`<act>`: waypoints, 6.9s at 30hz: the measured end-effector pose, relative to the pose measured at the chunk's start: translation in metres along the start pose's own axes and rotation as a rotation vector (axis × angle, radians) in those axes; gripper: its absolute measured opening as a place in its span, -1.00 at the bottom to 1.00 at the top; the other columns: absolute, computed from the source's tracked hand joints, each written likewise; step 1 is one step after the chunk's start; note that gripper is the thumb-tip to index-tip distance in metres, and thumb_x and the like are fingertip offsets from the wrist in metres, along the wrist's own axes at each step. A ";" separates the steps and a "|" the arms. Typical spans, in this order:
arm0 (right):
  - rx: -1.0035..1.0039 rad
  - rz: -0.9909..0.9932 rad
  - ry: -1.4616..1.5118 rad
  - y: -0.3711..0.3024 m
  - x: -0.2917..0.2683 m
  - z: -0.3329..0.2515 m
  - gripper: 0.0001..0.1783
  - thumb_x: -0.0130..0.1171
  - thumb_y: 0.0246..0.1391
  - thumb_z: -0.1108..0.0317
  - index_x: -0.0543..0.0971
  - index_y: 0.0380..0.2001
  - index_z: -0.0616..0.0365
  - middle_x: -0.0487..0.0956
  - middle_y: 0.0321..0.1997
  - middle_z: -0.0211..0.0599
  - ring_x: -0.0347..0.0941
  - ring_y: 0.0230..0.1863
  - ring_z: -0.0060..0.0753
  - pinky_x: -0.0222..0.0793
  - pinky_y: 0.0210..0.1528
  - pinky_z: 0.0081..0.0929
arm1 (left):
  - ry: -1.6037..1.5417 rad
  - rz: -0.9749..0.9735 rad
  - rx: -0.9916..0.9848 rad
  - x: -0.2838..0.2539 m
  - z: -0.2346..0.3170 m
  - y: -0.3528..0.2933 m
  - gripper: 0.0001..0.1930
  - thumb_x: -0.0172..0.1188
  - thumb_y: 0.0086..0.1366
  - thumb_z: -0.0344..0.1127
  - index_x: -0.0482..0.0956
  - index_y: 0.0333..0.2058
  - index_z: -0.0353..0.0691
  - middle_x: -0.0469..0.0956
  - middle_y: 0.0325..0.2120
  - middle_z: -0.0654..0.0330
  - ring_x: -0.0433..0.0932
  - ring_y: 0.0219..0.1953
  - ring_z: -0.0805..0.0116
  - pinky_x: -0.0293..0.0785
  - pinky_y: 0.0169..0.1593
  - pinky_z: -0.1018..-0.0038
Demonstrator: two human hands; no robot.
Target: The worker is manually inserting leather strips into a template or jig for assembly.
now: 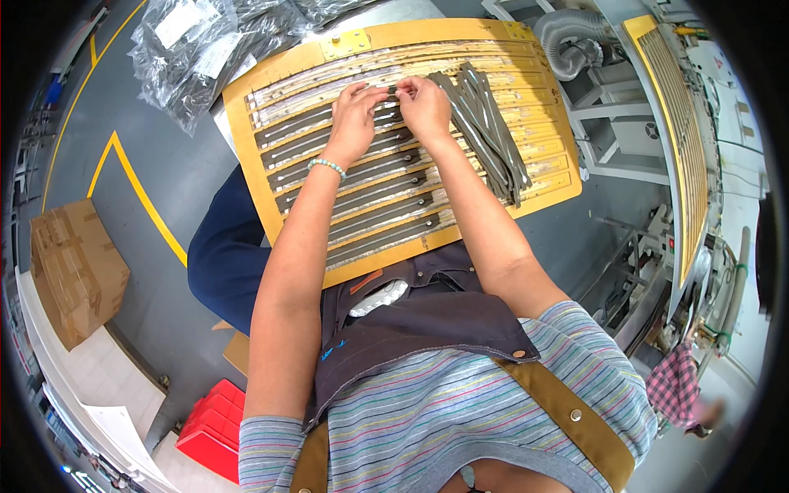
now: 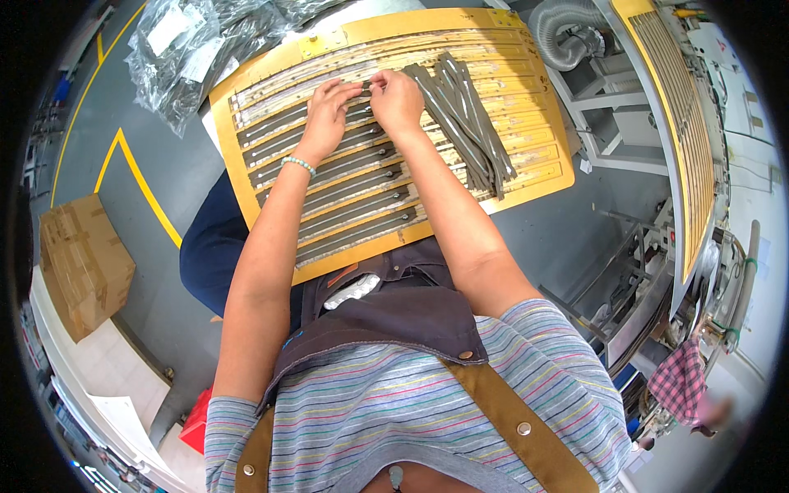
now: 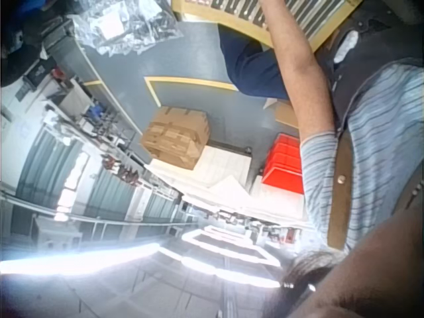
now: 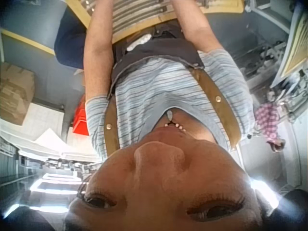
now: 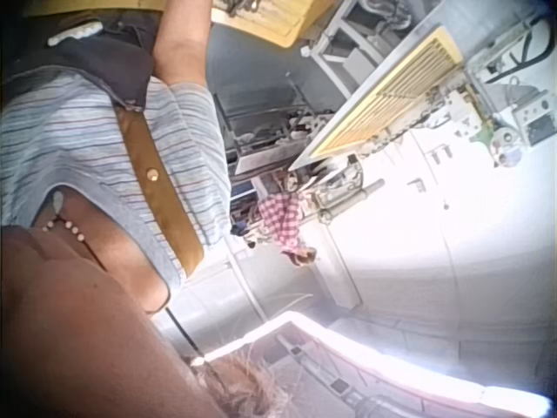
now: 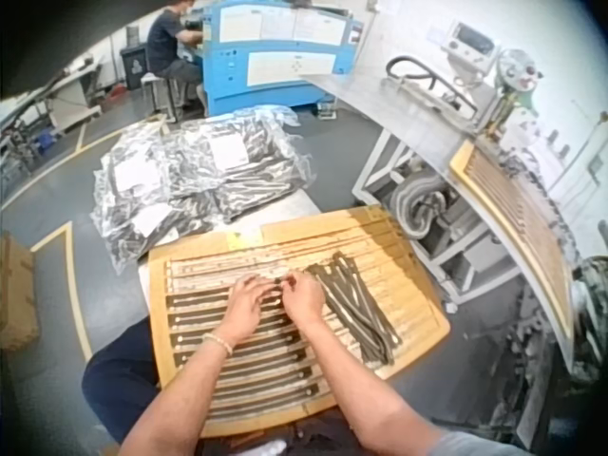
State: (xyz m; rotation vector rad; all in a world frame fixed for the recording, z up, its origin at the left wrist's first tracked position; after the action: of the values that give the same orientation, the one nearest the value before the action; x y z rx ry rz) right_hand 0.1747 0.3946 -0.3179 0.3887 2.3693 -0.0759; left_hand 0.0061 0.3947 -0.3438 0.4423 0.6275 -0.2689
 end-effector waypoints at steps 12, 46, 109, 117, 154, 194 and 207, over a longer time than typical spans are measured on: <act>-0.168 -0.229 -0.283 0.017 -0.006 -0.007 -0.89 0.32 0.09 0.32 0.75 -0.34 0.04 0.67 -0.16 -0.13 0.64 -0.09 0.01 0.55 -0.06 -0.07 | 0.013 -0.007 -0.031 0.000 -0.001 0.000 -0.59 0.13 0.32 -0.62 0.71 0.07 -0.12 0.63 0.20 0.34 0.34 0.40 0.06 0.19 0.44 0.08; -0.222 -0.002 -0.062 -0.035 -0.067 0.015 -0.83 0.37 0.22 0.28 0.71 -0.24 0.14 0.63 -0.18 -0.29 0.64 -0.32 -0.27 0.54 -0.20 -0.32 | 0.419 -0.089 0.106 -0.026 0.021 -0.024 -0.57 0.21 0.47 -0.16 0.59 0.23 -0.17 0.49 0.33 0.27 0.25 0.47 0.02 0.14 0.44 -0.01; -0.661 -0.364 -0.002 -0.047 -0.007 -0.045 -0.76 0.25 0.28 0.36 0.67 -0.04 0.19 0.67 0.04 -0.15 0.54 0.14 0.00 0.49 0.19 -0.16 | 0.456 0.090 -0.080 -0.154 -0.019 -0.111 -0.75 0.29 0.40 -0.37 0.66 -0.01 -0.34 0.61 0.11 0.03 0.56 0.11 0.00 0.50 0.21 0.20; -1.051 -0.517 -0.099 -0.044 0.081 -0.092 -0.61 0.20 0.32 0.33 0.63 0.14 0.25 0.58 0.32 -0.19 0.44 0.36 -0.10 0.30 0.43 -0.14 | 0.388 0.489 -0.796 -0.129 -0.063 -0.102 0.05 0.49 0.22 0.11 0.17 0.42 -0.52 0.36 0.31 -0.25 0.30 0.35 -0.27 0.23 0.45 0.03; -0.243 -0.064 -0.338 -0.034 -0.144 0.070 -0.81 0.39 0.15 0.23 0.75 -0.32 0.12 0.68 -0.25 -0.17 0.62 -0.14 0.03 0.53 -0.07 -0.12 | 0.417 0.557 -0.642 -0.142 -0.109 -0.113 -0.09 0.48 0.23 0.14 0.41 0.36 -0.39 0.47 0.22 -0.26 0.44 0.31 -0.15 0.35 0.38 0.10; -0.036 -0.947 0.388 -0.085 -0.075 0.001 -0.89 0.37 0.31 0.39 0.67 -0.23 0.21 0.58 -0.32 -0.61 0.39 -0.26 -0.76 0.37 -0.17 -0.61 | -0.795 0.132 -0.646 -0.133 0.033 -0.150 -0.84 0.32 0.44 -0.49 0.66 -0.06 -0.38 0.72 -0.31 0.18 0.75 -0.25 0.39 0.66 -0.11 0.53; 0.036 -0.757 0.404 0.046 -0.011 -0.014 -0.82 0.34 0.36 0.22 0.61 -0.29 0.04 0.64 -0.37 -0.61 0.47 -0.39 -0.79 0.41 -0.32 -0.72 | -0.450 0.535 -0.700 -0.144 -0.075 -0.065 -0.87 0.39 0.38 -0.39 0.75 -0.20 -0.36 0.71 -0.41 0.24 0.64 -0.38 0.55 0.55 -0.31 0.56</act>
State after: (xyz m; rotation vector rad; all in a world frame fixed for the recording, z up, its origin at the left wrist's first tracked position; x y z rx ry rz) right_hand 0.1872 0.4381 -0.2974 -0.5448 2.7869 -0.4230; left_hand -0.1685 0.3893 -0.3299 -0.1390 0.1191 0.3561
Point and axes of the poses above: each hand's wrist, its own y-axis towards the middle knuckle, its own x-axis out of the palm, z = x × y, the point moved 2 cm from there along y, towards the middle knuckle
